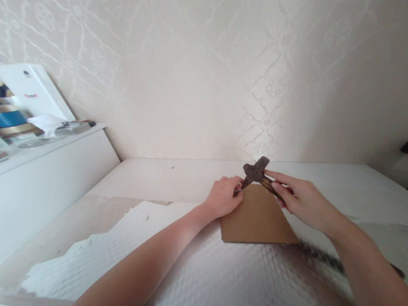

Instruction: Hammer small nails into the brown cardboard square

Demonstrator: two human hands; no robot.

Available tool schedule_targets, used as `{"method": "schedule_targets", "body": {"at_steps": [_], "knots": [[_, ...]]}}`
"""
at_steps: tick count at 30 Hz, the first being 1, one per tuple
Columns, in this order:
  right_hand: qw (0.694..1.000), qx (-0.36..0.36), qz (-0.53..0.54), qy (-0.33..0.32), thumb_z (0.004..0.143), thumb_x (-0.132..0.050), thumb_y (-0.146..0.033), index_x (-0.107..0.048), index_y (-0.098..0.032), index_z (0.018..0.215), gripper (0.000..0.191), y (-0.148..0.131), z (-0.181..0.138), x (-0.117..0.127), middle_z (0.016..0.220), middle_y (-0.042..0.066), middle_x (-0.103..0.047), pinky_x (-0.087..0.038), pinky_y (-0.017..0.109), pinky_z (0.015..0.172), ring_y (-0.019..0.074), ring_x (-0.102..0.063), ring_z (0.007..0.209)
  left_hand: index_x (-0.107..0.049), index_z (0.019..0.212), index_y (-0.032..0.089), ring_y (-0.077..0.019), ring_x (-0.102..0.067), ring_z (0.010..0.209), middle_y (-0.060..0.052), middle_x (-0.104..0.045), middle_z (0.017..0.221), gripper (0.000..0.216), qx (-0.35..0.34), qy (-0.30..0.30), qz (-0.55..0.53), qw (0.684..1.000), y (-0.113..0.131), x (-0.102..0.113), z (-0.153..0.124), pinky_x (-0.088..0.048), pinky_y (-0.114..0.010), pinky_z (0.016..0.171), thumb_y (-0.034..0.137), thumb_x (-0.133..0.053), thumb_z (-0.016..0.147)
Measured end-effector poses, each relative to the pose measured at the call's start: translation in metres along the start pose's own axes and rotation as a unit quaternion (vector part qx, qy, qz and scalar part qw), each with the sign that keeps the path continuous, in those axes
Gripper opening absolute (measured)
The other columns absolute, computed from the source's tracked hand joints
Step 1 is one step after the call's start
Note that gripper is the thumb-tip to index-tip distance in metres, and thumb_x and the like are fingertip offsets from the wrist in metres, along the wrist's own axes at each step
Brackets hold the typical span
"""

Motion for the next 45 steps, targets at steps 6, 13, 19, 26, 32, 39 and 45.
{"method": "schedule_targets", "body": {"at_steps": [6,13,19,26,32,39,45], "knots": [[0.997,-0.011,-0.007,0.075,0.088,-0.038,-0.033,-0.055,-0.013,0.125,0.046,0.002,0.000,0.013,0.074,0.007,-0.068,-0.045,0.029,0.055,0.0155,-0.056,0.053,-0.056,0.099,0.022,-0.0183,-0.056,0.091,-0.001,-0.065,0.092,0.024,0.005,0.001,-0.036,0.999,0.000,0.001,-0.001,-0.044,-0.033,0.086,0.017,-0.046,0.077],[0.968,-0.029,-0.199,0.151,0.087,-0.040,-0.026,-0.051,-0.016,0.129,0.045,0.023,-0.001,0.023,0.103,0.013,-0.067,-0.046,0.036,0.074,0.0258,-0.063,0.086,-0.059,0.101,0.018,-0.0145,-0.059,0.086,-0.003,-0.065,0.090,0.026,0.065,0.037,-0.155,0.985,-0.015,0.005,0.001,-0.046,-0.028,0.084,0.015,-0.044,0.079],[0.956,-0.112,-0.251,0.105,0.087,-0.040,-0.026,-0.047,-0.017,0.133,0.047,0.047,0.000,0.015,0.102,0.012,-0.068,-0.045,0.037,0.075,0.0279,-0.063,0.089,-0.063,0.092,0.018,-0.0137,-0.061,0.086,-0.003,-0.068,0.089,0.024,0.079,0.041,-0.156,0.984,-0.018,0.005,0.003,-0.046,-0.027,0.086,0.012,-0.042,0.081],[0.959,-0.110,-0.247,0.081,0.086,-0.041,-0.025,-0.047,-0.017,0.132,0.047,0.051,0.001,0.009,0.102,0.012,-0.068,-0.044,0.036,0.076,0.0271,-0.063,0.090,-0.063,0.090,0.017,-0.0137,-0.062,0.082,-0.003,-0.068,0.085,0.019,0.066,0.029,-0.159,0.985,-0.021,-0.001,0.003,-0.049,-0.026,0.081,0.012,-0.053,0.073],[0.962,-0.098,-0.244,0.073,0.087,-0.041,-0.025,-0.047,-0.017,0.131,0.046,0.048,0.002,0.007,0.103,0.012,-0.068,-0.044,0.036,0.076,0.0271,-0.062,0.091,-0.063,0.089,0.017,-0.0131,-0.062,0.079,-0.001,-0.068,0.082,0.021,0.055,0.028,-0.144,0.988,-0.020,-0.001,0.002,-0.049,-0.026,0.080,0.011,-0.053,0.071],[0.962,-0.087,-0.245,0.078,0.087,-0.041,-0.025,-0.049,-0.017,0.130,0.044,0.043,0.002,0.008,0.099,0.011,-0.068,-0.044,0.036,0.073,0.0264,-0.063,0.087,-0.064,0.090,0.016,-0.0132,-0.062,0.078,-0.002,-0.067,0.082,0.023,0.043,0.032,-0.139,0.989,-0.018,0.001,0.002,-0.050,-0.026,0.079,0.010,-0.052,0.071],[0.964,-0.076,-0.245,0.075,0.087,-0.041,-0.026,-0.049,-0.016,0.129,0.044,0.039,0.002,0.007,0.099,0.010,-0.069,-0.044,0.035,0.072,0.0259,-0.063,0.087,-0.066,0.083,0.017,-0.0136,-0.062,0.080,-0.002,-0.068,0.083,0.017,0.043,0.023,-0.138,0.989,-0.017,0.000,0.002,-0.049,-0.027,0.080,0.011,-0.053,0.073]]}}
Point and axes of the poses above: each hand's wrist, its own z-axis towards the middle knuckle, its own x-axis out of the back of the hand, y = z × x, the point moved 8 cm from there along z, towards the middle knuckle
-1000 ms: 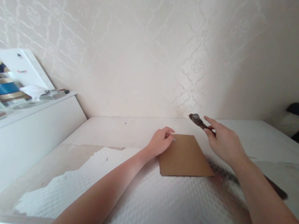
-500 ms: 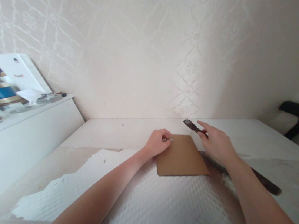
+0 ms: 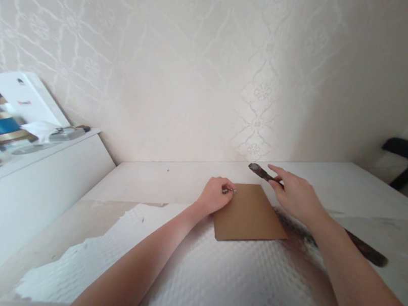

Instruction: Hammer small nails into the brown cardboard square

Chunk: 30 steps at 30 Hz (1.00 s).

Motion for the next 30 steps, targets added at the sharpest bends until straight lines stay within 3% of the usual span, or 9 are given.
{"method": "schedule_targets", "body": {"at_steps": [12,30], "knots": [[1.000,0.001,0.011,-0.008,0.087,-0.041,-0.025,-0.049,-0.016,0.130,0.044,0.0002,0.0002,-0.0005,0.101,0.010,-0.068,-0.044,0.035,0.074,0.0258,-0.063,0.090,-0.062,0.077,0.018,-0.0199,-0.055,0.088,-0.004,-0.065,0.085,0.006,-0.016,0.032,0.153,0.988,0.0098,0.0089,-0.0045,-0.044,-0.034,0.084,0.021,-0.057,0.074],[1.000,0.010,0.019,-0.007,0.085,-0.044,-0.024,-0.049,-0.017,0.130,0.045,-0.0028,-0.0008,0.0008,0.099,0.010,-0.069,-0.044,0.034,0.072,0.0251,-0.063,0.087,-0.064,0.078,0.020,-0.0195,-0.057,0.088,-0.002,-0.067,0.080,0.011,-0.005,0.027,0.091,0.995,0.0077,0.0098,-0.0046,-0.046,-0.032,0.082,0.018,-0.053,0.076]]}}
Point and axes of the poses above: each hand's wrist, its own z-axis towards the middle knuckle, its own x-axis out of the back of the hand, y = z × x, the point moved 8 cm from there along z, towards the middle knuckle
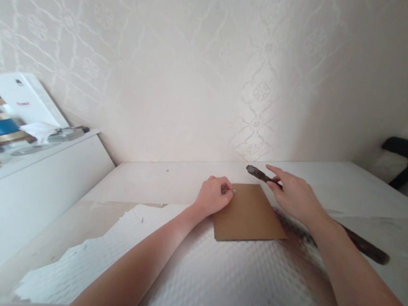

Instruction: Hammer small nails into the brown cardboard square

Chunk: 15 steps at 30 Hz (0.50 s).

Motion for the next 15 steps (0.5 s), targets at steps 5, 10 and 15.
{"method": "schedule_targets", "body": {"at_steps": [5,10,15], "knots": [[1.000,-0.002,-0.003,-0.006,0.086,-0.043,-0.025,-0.049,-0.016,0.130,0.045,-0.0006,0.0000,-0.0003,0.100,0.010,-0.068,-0.043,0.034,0.073,0.0252,-0.063,0.088,-0.065,0.077,0.020,-0.0176,-0.059,0.085,-0.001,-0.068,0.081,0.014,0.017,0.005,-0.026,1.000,-0.0053,-0.0006,0.0009,-0.046,-0.031,0.082,0.018,-0.051,0.076],[1.000,0.000,-0.010,-0.003,0.085,-0.044,-0.025,-0.048,-0.017,0.130,0.045,0.0006,0.0000,-0.0013,0.099,0.009,-0.069,-0.043,0.033,0.071,0.0244,-0.063,0.087,-0.064,0.076,0.020,-0.0165,-0.059,0.082,0.000,-0.067,0.079,0.010,0.023,-0.003,-0.032,0.999,-0.0057,-0.0020,0.0006,-0.048,-0.029,0.080,0.019,-0.055,0.072],[1.000,0.003,0.006,0.003,0.085,-0.044,-0.025,-0.050,-0.017,0.129,0.045,-0.0015,0.0002,0.0010,0.098,0.009,-0.069,-0.044,0.033,0.072,0.0247,-0.063,0.087,-0.063,0.076,0.020,-0.0161,-0.059,0.081,-0.001,-0.067,0.079,0.008,0.019,-0.011,-0.029,0.999,-0.0042,-0.0026,0.0004,-0.048,-0.029,0.080,0.017,-0.056,0.072]]}}
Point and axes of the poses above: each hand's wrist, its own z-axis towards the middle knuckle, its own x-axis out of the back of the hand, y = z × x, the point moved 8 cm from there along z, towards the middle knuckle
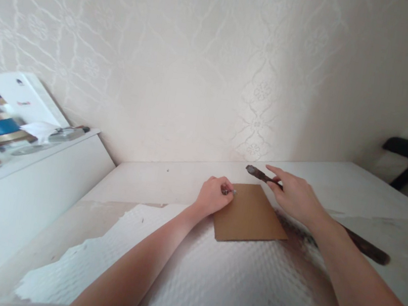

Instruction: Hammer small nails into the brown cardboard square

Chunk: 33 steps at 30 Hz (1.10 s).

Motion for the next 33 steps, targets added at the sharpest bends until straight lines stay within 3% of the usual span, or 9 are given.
{"method": "schedule_targets", "body": {"at_steps": [8,14,33], "knots": [[0.986,0.033,0.164,-0.004,0.086,-0.039,-0.024,-0.058,-0.019,0.121,0.039,-0.020,-0.001,0.007,0.089,0.005,-0.070,-0.046,0.027,0.064,0.0174,-0.063,0.069,-0.061,0.078,0.020,-0.0158,-0.059,0.083,-0.001,-0.067,0.082,0.010,-0.004,-0.008,-0.001,1.000,0.001,-0.002,0.000,-0.048,-0.028,0.080,0.015,-0.055,0.072],[0.976,0.045,0.214,-0.022,0.088,-0.038,-0.029,-0.059,-0.017,0.120,0.041,-0.029,-0.003,0.011,0.072,0.002,-0.067,-0.043,0.025,0.052,0.0129,-0.054,0.051,-0.055,0.090,0.021,-0.0156,-0.059,0.080,0.002,-0.067,0.082,0.022,-0.020,-0.003,-0.004,1.000,0.002,-0.002,0.001,-0.047,-0.028,0.076,0.013,-0.053,0.070],[0.977,0.087,0.190,-0.050,0.088,-0.036,-0.026,-0.061,-0.022,0.121,0.041,-0.042,-0.006,0.007,0.075,0.003,-0.069,-0.047,0.028,0.064,0.0184,-0.063,0.069,-0.052,0.093,0.022,-0.0168,-0.059,0.079,0.001,-0.065,0.082,0.024,-0.017,-0.010,0.017,1.000,0.005,-0.002,0.001,-0.047,-0.029,0.075,0.016,-0.052,0.069]]}}
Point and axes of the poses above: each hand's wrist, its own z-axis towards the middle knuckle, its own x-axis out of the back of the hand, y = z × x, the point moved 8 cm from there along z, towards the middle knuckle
